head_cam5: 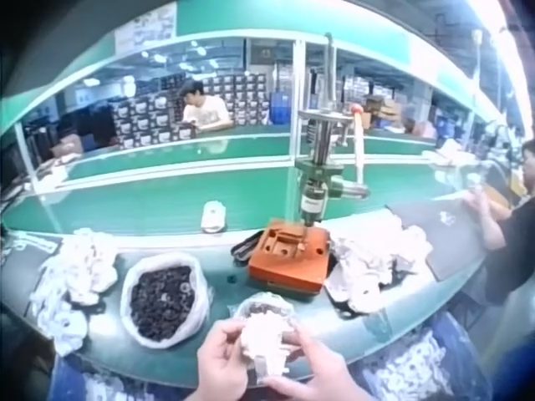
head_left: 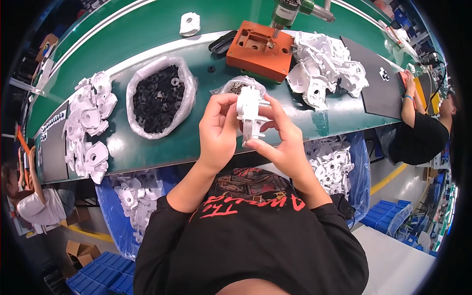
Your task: Assembling white plastic components using a manual press at a factory workbench.
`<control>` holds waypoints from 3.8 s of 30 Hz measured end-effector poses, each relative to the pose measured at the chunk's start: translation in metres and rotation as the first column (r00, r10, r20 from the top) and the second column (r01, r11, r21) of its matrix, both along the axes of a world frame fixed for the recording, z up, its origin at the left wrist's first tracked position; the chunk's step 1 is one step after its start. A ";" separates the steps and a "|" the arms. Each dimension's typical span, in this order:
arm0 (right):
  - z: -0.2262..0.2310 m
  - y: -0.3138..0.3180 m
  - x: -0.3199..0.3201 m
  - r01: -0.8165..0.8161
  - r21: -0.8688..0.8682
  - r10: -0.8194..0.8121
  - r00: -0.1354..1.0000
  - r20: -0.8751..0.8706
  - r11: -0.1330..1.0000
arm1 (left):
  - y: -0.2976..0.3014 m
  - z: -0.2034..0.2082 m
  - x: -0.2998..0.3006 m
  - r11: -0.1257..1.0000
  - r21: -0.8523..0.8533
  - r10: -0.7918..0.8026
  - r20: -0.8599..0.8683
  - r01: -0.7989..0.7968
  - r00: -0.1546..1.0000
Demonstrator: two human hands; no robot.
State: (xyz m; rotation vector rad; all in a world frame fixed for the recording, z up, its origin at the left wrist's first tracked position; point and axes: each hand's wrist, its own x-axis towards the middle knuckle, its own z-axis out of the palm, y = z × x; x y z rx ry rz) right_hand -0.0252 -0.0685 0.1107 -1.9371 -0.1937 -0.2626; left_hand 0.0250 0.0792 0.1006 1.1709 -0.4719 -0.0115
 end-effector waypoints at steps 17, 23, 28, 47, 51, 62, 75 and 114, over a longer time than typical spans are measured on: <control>0.007 0.007 0.049 -0.060 -0.319 0.141 0.961 0.237 0.946 | 0.017 0.006 0.021 0.988 -0.062 0.142 -0.057 -0.145 0.988; -0.004 -0.003 0.045 0.050 -0.285 0.045 0.947 0.318 0.957 | 0.014 0.027 0.086 0.723 0.407 0.282 0.563 -0.558 0.777; -0.019 -0.001 0.046 0.095 -0.525 0.044 0.968 0.246 0.846 | -0.039 -0.004 0.169 0.431 0.617 -0.163 0.771 -0.658 0.616; -0.022 0.008 0.052 0.201 -0.580 0.011 0.940 0.341 0.790 | -0.070 -0.027 0.203 0.368 0.650 -0.387 0.757 -0.664 0.526; -0.023 0.007 0.054 0.215 -0.585 0.004 0.937 0.351 0.782 | -0.047 -0.014 0.180 0.482 0.578 -0.349 0.816 -0.658 0.460; -0.014 0.001 0.068 0.098 -0.306 -0.007 0.959 0.285 0.947 | 0.145 0.027 0.128 0.223 0.871 0.124 0.420 -0.438 0.899; 0.002 -0.027 0.059 0.055 -0.007 -0.055 0.998 0.026 0.998 | 0.124 0.004 0.132 -0.004 0.882 -0.163 0.464 -0.471 0.871; -0.024 -0.076 0.034 0.071 0.426 -0.003 0.988 -0.158 0.902 | -0.046 0.037 0.241 0.496 0.862 -0.265 0.266 -0.105 0.927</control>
